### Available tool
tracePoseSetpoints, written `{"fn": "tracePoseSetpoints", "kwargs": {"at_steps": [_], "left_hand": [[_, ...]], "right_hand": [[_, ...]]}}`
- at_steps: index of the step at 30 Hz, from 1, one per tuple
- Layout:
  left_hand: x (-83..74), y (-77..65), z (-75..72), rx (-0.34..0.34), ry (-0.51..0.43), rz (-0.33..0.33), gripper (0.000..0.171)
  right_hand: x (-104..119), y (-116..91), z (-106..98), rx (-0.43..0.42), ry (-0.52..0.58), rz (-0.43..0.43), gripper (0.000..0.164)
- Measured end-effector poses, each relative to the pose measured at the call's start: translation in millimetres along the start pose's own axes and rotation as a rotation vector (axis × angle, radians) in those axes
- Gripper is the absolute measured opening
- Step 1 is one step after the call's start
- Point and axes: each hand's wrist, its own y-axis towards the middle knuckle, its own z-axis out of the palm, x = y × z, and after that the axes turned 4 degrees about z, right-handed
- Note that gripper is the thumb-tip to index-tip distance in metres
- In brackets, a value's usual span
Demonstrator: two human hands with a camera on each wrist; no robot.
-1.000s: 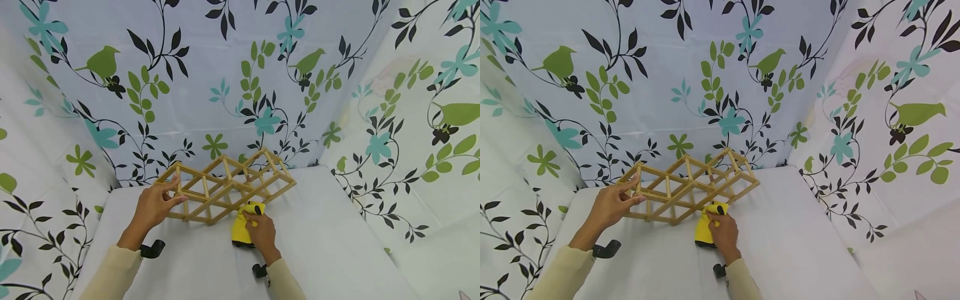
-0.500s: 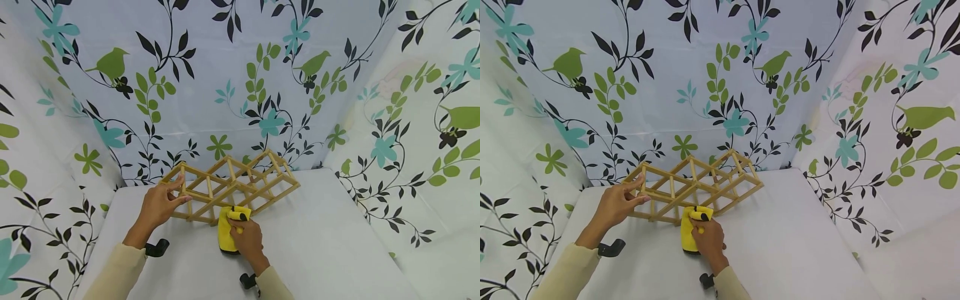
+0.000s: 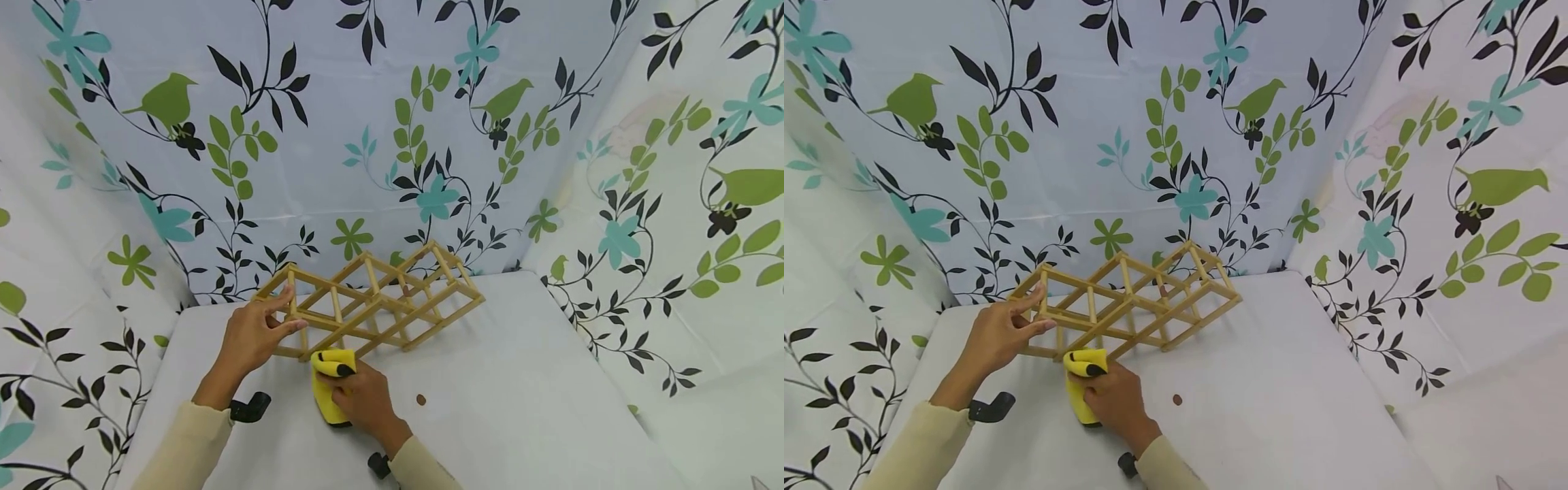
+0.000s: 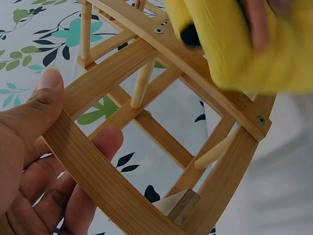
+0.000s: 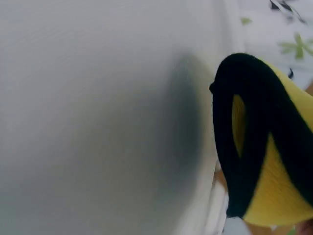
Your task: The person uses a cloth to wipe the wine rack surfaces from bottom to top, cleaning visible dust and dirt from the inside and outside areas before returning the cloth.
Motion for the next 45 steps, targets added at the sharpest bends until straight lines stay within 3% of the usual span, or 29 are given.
{"fn": "tracePoseSetpoints", "kwargs": {"at_steps": [2,5,7,9,12,14,18,20,24,26,28,31,35,37,40,42,45], "left_hand": [[0.8,-0.5,-1.4,-0.005,-0.003,-0.004,0.075],[1.0,-0.6,-1.0,0.001,-0.009,-0.008,0.075],[1.1,-0.8,-0.3,0.007,-0.008,-0.004,0.075],[1.2,-1.5,-0.5,0.009,-0.006,0.001,0.075],[1.9,-2.0,-2.4,-0.004,-0.003,0.009,0.074],[2.4,-1.6,-2.6,-0.013,-0.007,0.012,0.074],[2.3,0.4,0.1,-0.002,-0.020,0.014,0.074],[1.4,1.5,1.1,0.007,-0.023,0.014,0.074],[1.0,1.9,-0.8,-0.009,-0.019,0.019,0.074],[1.9,2.2,-2.3,-0.027,-0.016,0.024,0.073],[3.2,2.0,-3.0,-0.031,-0.012,0.026,0.073],[5.0,1.2,-3.2,-0.013,-0.009,0.018,0.073],[6.6,-2.9,-6.1,0.012,-0.011,-0.002,0.074],[7.3,-5.4,-9.6,0.015,-0.012,-0.005,0.075],[9.0,-10.4,-16.2,0.033,-0.012,-0.003,0.075],[11.2,-14.4,-20.8,0.049,-0.013,-0.001,0.075],[15.8,-20.8,-27.4,0.070,-0.018,-0.002,0.074]], "right_hand": [[2.3,7.3,8.9,0.049,-0.061,0.024,0.023],[-1.9,10.7,14.4,0.144,-0.055,0.247,0.024],[-4.4,8.1,13.2,0.152,-0.009,0.365,0.030],[-2.1,4.8,8.7,0.130,0.018,0.323,0.036],[2.5,6.1,7.8,0.092,-0.023,0.110,0.036],[0.2,7.9,10.1,0.080,-0.070,0.028,0.032],[-13.6,1.1,3.9,0.104,-0.134,0.137,0.032],[-21.5,-4.3,-7.1,0.068,-0.131,0.151,0.037],[-32.0,-4.9,-29.3,-0.188,-0.031,0.063,0.041],[-36.9,0.8,-35.5,-0.282,-0.045,0.049,0.040],[-41.5,4.8,-39.0,-0.280,-0.078,0.100,0.038],[-44.9,5.0,-50.0,-0.156,-0.119,0.161,0.036],[-41.3,1.4,-82.4,-0.086,0.144,0.141,0.034],[-40.4,4.1,-107.0,-0.083,0.332,0.109,0.032],[-42.4,12.5,-154.3,-0.063,0.543,0.137,0.033],[-48.7,20.6,-189.1,-0.037,0.604,0.206,0.037],[-66.8,33.9,-235.5,0.020,0.598,0.328,0.040]]}}
